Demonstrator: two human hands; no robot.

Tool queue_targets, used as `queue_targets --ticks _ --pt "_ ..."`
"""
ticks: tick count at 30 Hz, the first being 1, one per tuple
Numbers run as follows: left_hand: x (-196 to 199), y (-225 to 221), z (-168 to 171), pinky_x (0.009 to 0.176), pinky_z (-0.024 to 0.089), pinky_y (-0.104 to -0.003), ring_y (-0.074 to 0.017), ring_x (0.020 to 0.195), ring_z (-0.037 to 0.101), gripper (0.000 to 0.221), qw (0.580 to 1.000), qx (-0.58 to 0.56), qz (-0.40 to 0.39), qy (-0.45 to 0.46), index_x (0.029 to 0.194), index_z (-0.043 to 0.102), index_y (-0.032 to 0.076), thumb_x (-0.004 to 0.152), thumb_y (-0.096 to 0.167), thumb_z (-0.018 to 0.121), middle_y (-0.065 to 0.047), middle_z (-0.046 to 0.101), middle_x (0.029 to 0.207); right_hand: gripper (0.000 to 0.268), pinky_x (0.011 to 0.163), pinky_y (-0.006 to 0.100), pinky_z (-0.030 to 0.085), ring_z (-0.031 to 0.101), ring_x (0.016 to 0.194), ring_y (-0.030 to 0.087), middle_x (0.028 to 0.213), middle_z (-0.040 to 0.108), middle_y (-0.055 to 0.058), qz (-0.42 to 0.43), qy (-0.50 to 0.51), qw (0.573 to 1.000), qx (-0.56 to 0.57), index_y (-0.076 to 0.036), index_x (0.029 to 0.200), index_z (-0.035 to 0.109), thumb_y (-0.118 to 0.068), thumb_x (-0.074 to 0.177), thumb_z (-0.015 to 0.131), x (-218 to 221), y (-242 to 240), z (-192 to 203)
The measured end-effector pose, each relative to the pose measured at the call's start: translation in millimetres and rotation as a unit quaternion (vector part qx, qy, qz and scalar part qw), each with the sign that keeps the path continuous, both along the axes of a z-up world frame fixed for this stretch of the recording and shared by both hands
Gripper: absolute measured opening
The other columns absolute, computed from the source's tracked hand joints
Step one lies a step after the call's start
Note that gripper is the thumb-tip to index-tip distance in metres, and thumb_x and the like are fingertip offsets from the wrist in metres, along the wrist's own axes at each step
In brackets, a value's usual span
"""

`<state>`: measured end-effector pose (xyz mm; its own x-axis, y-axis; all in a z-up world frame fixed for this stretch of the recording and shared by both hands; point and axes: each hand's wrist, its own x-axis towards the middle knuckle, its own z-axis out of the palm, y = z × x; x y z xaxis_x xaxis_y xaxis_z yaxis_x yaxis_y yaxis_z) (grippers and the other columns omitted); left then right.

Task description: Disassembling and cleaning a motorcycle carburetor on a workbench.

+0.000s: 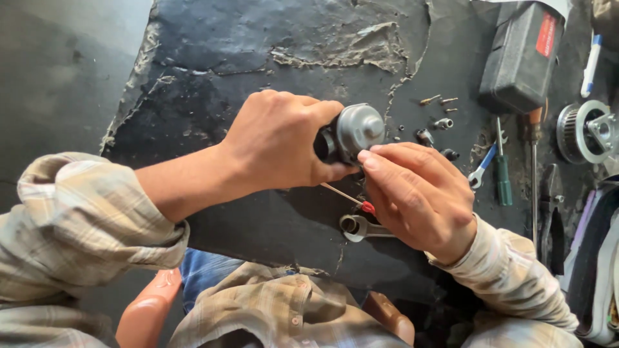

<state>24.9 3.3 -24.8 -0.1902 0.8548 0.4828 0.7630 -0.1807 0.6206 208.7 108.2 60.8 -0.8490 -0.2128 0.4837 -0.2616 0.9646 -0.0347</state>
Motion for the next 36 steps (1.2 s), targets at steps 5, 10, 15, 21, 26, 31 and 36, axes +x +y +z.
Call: queue_targets --ticks 5,10,15,21,26,31,36 --pt "-0.2 0.3 -3.2 0.063 0.055 -0.047 -0.0373 0.072 0.071 0.055 1.000 0.004 0.006 0.012 0.090 0.070 0.005 0.070 0.052 0.089 -0.016 0.072 0.076 0.044 0.082 0.044 0.061 0.073 0.096 0.035 0.103 0.070 0.020 -0.033 -0.012 0.999 0.016 0.007 0.123 0.059 0.016 0.084 0.079 4.0 -4.0 -6.9" --pt "-0.1 0.4 -2.3 0.061 0.054 -0.047 -0.0373 0.072 0.071 0.057 1.000 0.004 0.001 0.017 0.089 0.070 0.004 0.067 0.052 0.089 -0.016 0.071 0.074 0.042 0.085 0.039 0.062 0.074 0.101 0.032 0.110 0.072 0.018 -0.052 -0.001 0.999 -0.011 0.005 0.127 0.059 0.015 0.092 0.081 5.0 -4.9 -11.4" --pt "0.9 1.0 -2.5 0.062 0.054 -0.048 -0.0368 0.071 0.071 0.056 1.000 0.000 0.004 0.026 0.088 0.070 0.004 0.068 0.053 0.090 -0.015 0.072 0.074 0.042 0.081 0.039 0.060 0.073 0.099 0.030 0.105 0.073 0.015 -0.055 -0.003 0.998 0.021 0.004 0.124 0.062 0.012 0.090 0.083 8.2 -2.9 -15.6" --pt "0.4 0.2 -1.8 0.061 0.055 -0.047 -0.0360 0.072 0.072 0.056 1.000 0.003 0.002 0.017 0.090 0.071 0.004 0.066 0.051 0.089 -0.015 0.073 0.075 0.041 0.083 0.040 0.059 0.072 0.100 0.029 0.103 0.073 0.013 -0.071 -0.007 0.997 0.020 0.001 0.123 0.064 0.010 0.088 0.083 9.4 -5.0 -16.6" --pt "0.7 -1.4 -4.8 0.063 0.056 -0.046 -0.0351 0.073 0.073 0.050 1.000 0.005 0.008 0.015 0.093 0.072 0.006 0.066 0.044 0.089 -0.015 0.073 0.076 0.038 0.090 0.047 0.060 0.071 0.104 0.032 0.109 0.075 0.017 -0.015 -0.002 0.994 0.107 0.004 0.119 0.062 0.010 0.084 0.076 9.1 -2.2 -19.1" --pt "0.9 -3.0 -2.6 0.062 0.056 -0.045 -0.0364 0.071 0.072 0.091 1.000 -0.018 0.004 -0.009 0.137 0.060 -0.001 0.064 0.041 0.091 -0.018 0.072 0.077 0.036 0.095 0.048 0.058 0.070 0.110 0.033 0.115 0.074 0.017 -0.013 -0.004 0.994 0.108 0.003 0.123 0.061 0.010 0.091 0.076 12.1 4.6 -25.7" --pt "0.0 -1.6 -6.1 0.059 0.054 -0.044 -0.0342 0.071 0.072 0.073 0.999 0.038 -0.003 -0.024 0.131 0.060 0.009 0.071 0.038 0.091 -0.015 0.073 0.081 0.034 0.099 0.048 0.058 0.069 0.117 0.036 0.119 0.074 0.018 -0.018 0.008 0.996 0.085 0.004 0.124 0.062 0.011 0.093 0.073 13.1 10.9 -33.9"
